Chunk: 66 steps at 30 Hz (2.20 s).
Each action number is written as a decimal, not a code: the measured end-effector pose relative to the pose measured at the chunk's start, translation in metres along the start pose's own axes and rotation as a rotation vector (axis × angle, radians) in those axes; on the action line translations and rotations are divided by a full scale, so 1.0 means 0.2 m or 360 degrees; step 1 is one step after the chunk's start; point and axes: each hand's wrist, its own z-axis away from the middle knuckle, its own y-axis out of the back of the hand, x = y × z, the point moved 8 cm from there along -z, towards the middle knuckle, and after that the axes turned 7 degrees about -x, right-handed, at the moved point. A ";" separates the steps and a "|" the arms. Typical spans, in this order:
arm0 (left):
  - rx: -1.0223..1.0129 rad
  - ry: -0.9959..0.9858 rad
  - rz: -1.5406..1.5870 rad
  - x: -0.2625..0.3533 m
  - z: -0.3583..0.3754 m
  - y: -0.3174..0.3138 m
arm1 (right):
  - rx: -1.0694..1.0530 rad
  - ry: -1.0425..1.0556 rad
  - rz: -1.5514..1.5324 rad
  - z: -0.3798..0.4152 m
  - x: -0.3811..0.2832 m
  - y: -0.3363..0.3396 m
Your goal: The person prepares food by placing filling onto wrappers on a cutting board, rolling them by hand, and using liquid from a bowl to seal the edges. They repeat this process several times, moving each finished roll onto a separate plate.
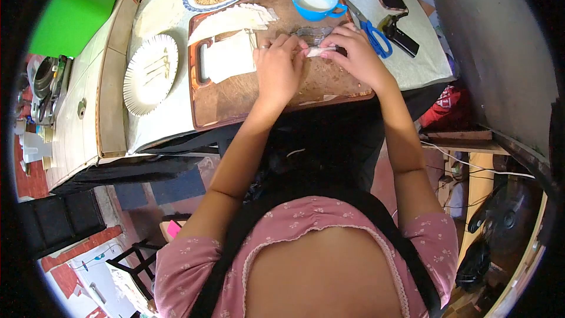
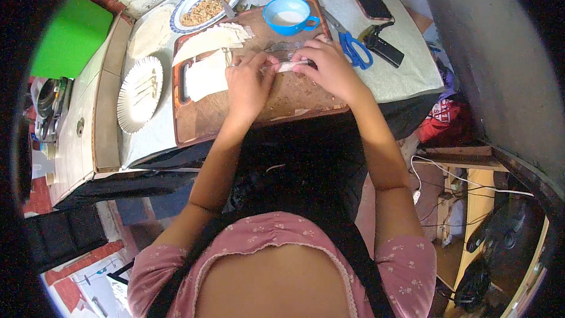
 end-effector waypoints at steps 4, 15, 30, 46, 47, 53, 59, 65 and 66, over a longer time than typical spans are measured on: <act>-0.0073 -0.0022 0.0052 -0.02 -0.01 0.01 | -0.0002 -0.0030 -0.0018 -0.01 -0.02 0.02; 0.0085 -0.0160 -0.0020 0.00 -0.02 0.04 | 0.0059 0.0019 0.0251 0.00 -0.04 0.01; -0.0151 -0.0174 -0.0011 -0.05 -0.08 -0.01 | 0.0095 0.0038 0.0275 -0.04 0.00 0.00; -0.0180 -0.0123 0.0395 -0.03 0.06 0.03 | -0.0003 -0.0026 -0.0127 0.11 -0.06 -0.02; -0.0170 -0.0105 0.0272 -0.03 0.07 0.03 | 0.0043 -0.0016 -0.0105 0.12 -0.07 0.00; -0.0119 -0.0255 0.0234 0.01 0.11 0.06 | 0.0180 -0.0105 0.0034 0.13 -0.16 0.01; -0.0036 -0.0317 0.0063 0.02 0.12 0.07 | 0.0401 -0.0268 0.0141 0.20 -0.16 0.00; -0.0001 -0.0301 0.0066 0.01 0.12 0.05 | 0.0475 -0.0338 0.0164 0.21 -0.18 0.00; 0.0000 -0.0302 0.0065 0.01 0.12 0.05 | 0.0464 -0.0293 0.0210 0.20 -0.21 -0.03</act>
